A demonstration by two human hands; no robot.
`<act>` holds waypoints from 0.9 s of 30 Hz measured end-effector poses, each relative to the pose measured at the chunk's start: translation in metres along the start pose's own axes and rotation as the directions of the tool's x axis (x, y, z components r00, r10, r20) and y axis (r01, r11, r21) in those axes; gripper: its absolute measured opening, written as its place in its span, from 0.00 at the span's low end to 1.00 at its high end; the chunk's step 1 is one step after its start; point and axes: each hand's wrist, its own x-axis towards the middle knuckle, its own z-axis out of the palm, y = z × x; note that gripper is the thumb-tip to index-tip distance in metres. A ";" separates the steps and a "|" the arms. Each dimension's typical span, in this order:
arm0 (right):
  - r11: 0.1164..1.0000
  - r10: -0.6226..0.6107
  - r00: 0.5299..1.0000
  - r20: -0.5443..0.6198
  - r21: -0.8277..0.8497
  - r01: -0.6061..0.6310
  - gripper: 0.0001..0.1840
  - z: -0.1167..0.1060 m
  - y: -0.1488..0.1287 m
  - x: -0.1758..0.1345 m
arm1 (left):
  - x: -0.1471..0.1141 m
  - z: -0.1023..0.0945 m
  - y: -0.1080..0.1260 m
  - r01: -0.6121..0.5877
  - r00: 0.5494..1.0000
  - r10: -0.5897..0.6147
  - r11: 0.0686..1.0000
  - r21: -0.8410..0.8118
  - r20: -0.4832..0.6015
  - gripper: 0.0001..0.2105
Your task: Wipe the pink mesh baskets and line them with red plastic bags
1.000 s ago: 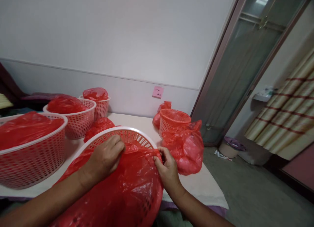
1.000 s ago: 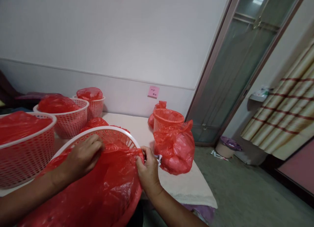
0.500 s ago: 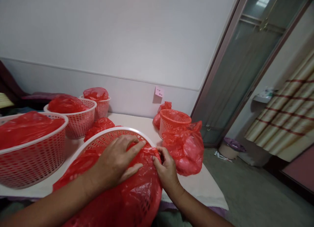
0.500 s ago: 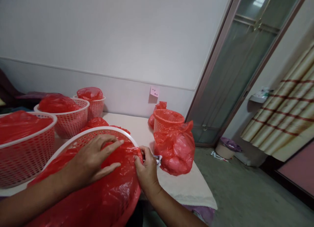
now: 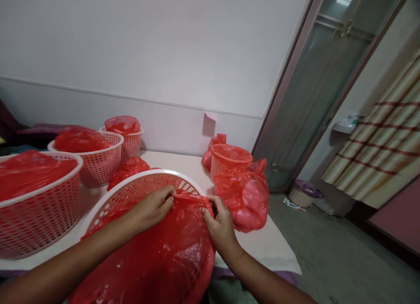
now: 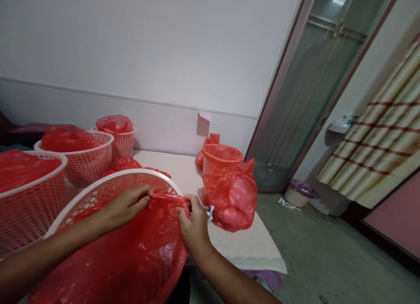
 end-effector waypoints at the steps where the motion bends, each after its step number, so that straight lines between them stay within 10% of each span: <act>1: 1.000 -0.002 1.000 0.001 -0.009 0.002 0.11 0.000 0.000 0.000 | 0.001 -0.007 0.002 0.004 1.000 -0.004 1.000 -0.023 -0.011 0.09; 16: 0.998 -0.018 1.000 -0.001 -0.065 0.018 0.11 0.001 0.000 -0.001 | 0.005 -0.070 0.013 0.093 0.976 -0.080 0.994 -0.058 0.203 0.08; 27: 0.996 -0.044 0.999 0.006 -0.081 0.044 0.12 0.004 -0.003 -0.002 | 0.017 -0.069 0.015 0.077 0.981 -0.057 0.992 0.100 -0.183 0.12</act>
